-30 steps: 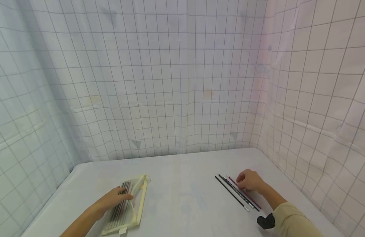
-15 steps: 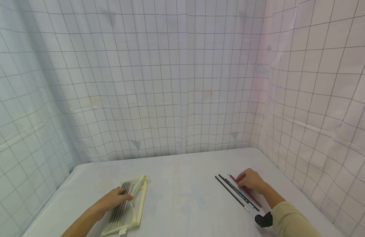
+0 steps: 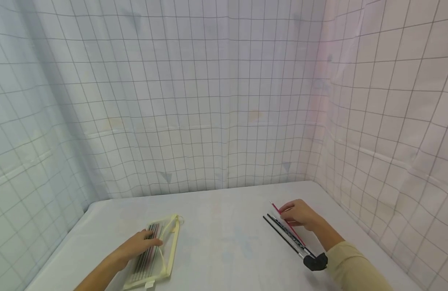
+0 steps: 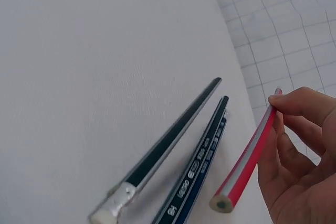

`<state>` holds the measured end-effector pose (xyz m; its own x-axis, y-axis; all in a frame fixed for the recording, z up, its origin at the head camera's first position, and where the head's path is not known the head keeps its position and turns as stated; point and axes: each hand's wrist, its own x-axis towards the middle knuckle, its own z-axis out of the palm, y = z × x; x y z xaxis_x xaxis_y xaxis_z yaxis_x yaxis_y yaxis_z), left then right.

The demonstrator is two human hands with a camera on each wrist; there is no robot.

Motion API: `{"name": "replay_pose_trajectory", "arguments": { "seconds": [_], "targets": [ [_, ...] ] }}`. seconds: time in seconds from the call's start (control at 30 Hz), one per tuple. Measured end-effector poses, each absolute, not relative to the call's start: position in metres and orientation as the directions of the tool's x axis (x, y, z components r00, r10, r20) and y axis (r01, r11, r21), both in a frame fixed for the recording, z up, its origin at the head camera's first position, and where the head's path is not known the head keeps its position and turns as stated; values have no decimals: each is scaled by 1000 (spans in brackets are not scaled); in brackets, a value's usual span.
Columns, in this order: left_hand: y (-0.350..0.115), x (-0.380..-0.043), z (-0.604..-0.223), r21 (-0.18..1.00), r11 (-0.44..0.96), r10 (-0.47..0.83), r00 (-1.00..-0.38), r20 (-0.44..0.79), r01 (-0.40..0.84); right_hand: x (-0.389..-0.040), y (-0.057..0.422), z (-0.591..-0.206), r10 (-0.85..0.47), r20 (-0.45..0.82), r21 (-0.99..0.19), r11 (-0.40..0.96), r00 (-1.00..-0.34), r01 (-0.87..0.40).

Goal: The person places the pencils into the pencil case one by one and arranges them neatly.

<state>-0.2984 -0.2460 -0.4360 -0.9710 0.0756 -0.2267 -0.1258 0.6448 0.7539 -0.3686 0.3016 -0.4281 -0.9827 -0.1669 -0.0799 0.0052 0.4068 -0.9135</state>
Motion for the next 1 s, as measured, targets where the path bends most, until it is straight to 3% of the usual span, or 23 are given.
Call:
{"name": "replay_pose_trajectory", "arguments": {
  "seconds": [1.0],
  "targets": [
    [-247,-299,-438,757,644,80,-974,-211,-111,-377,202,-426,-156,-192,-974,151,-969,168]
  ]
}}
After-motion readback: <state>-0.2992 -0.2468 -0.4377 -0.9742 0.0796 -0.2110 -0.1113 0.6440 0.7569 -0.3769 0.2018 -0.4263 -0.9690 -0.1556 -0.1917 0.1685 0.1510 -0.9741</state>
